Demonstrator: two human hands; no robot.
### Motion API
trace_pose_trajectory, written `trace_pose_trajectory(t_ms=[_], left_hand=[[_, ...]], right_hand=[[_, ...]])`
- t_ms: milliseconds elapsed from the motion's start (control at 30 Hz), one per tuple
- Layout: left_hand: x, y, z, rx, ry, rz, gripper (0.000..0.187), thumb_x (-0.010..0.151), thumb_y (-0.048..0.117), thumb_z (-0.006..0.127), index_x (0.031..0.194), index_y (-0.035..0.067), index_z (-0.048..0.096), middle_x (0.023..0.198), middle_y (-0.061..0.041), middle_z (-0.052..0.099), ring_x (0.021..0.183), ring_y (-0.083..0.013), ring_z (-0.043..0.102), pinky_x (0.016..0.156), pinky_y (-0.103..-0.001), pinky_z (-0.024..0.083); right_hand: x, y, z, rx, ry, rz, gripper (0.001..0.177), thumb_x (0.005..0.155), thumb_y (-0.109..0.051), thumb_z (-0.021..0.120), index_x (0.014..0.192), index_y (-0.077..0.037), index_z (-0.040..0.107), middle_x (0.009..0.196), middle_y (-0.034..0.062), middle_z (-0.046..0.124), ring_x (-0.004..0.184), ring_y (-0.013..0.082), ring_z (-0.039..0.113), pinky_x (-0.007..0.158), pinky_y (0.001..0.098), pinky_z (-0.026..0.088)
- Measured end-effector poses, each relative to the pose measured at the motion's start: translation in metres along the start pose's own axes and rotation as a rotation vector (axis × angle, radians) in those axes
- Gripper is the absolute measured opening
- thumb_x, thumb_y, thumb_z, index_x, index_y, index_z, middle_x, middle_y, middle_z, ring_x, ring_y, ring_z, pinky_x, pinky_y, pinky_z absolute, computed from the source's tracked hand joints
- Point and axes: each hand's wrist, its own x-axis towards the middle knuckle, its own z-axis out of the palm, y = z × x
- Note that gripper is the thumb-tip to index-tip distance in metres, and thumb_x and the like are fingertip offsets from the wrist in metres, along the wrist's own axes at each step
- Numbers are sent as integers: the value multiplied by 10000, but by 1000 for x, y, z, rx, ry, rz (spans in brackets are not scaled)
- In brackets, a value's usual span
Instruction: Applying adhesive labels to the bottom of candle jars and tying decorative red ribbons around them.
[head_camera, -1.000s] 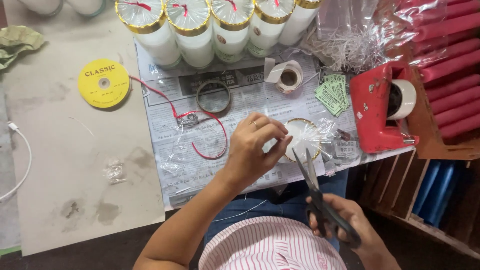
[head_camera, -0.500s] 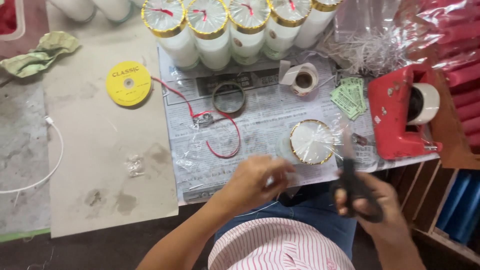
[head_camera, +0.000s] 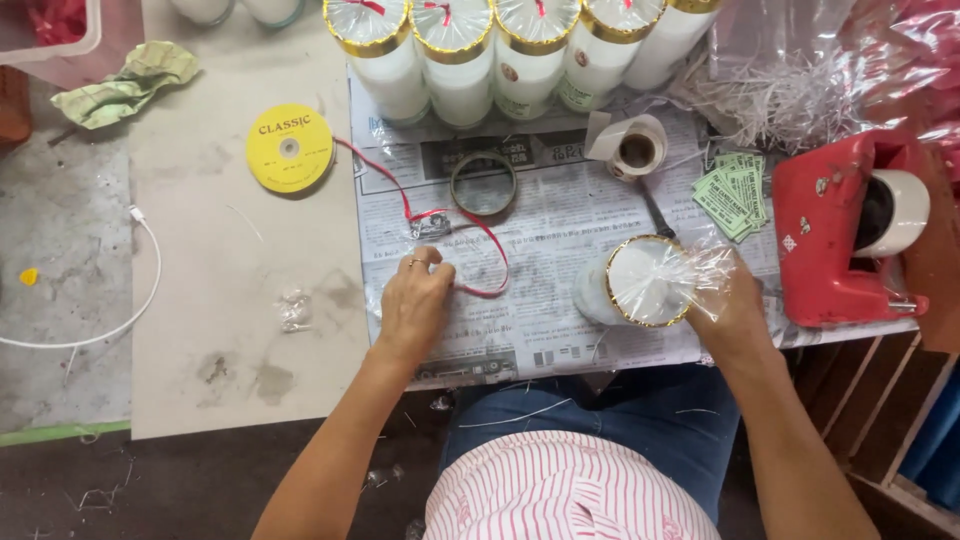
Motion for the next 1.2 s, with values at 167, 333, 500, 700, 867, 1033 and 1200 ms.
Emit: trace_pose_trajectory(t_ms=[167,333,500,700,867,1033,1200], left_hand=[[23,51,-79,-1154,-449,-377,49,939,80,671,938,108,711,867,-10,685,715,-85,568,643,-210,496],[6,119,-80,-2122,-486,-823,138,851,50,782,943,119,706,872,-15,709,735,-92,606,617,-214,465],[-6,158,-73,-2267,-378,-967,126,867,94,782,935,148,690,963,-1,714,871,-106,659,696,-260,479],[-12,158,-80,-2090,-312,-717,126,884,111,772,953,54,684,869,-51,713,745,-121,621,657,-221,487],[13,140,-133,-986,44,292,242,1058,52,563,1289,92,620,1196,-153,637,882,-255,744,785,-333,605],[47,148,-127,-760,-245,355,210,1026,237,583,1224,185,630,1176,-50,674,880,-293,719,590,-418,523],[58,150,-117,-804,-284,292,58,993,219,624,983,227,681,960,7,668,686,-275,681,538,-388,458]], right_hand=[[-55,-31,-47,-103,358,-308,41,1069,85,706,1095,84,736,1009,198,746,810,238,675,685,303,534],[-102,-106,-32,452,175,-151,86,909,-20,706,977,-66,735,890,33,741,796,123,678,779,237,530],[-93,-127,-9,993,-93,249,337,880,-57,691,1210,13,699,879,97,753,646,150,722,484,216,520],[-87,-132,-15,1006,-5,142,31,922,-43,696,936,-40,723,784,78,738,585,141,699,479,203,535],[-77,-137,-51,538,42,-241,65,898,-15,685,902,-66,724,825,11,732,668,83,636,572,202,481],[-77,-130,-62,359,85,-377,63,923,-19,667,959,-66,689,874,23,707,666,126,607,629,247,492],[-76,-111,-57,415,97,-125,73,906,-45,674,895,-100,720,798,-22,704,619,71,565,601,208,464]])
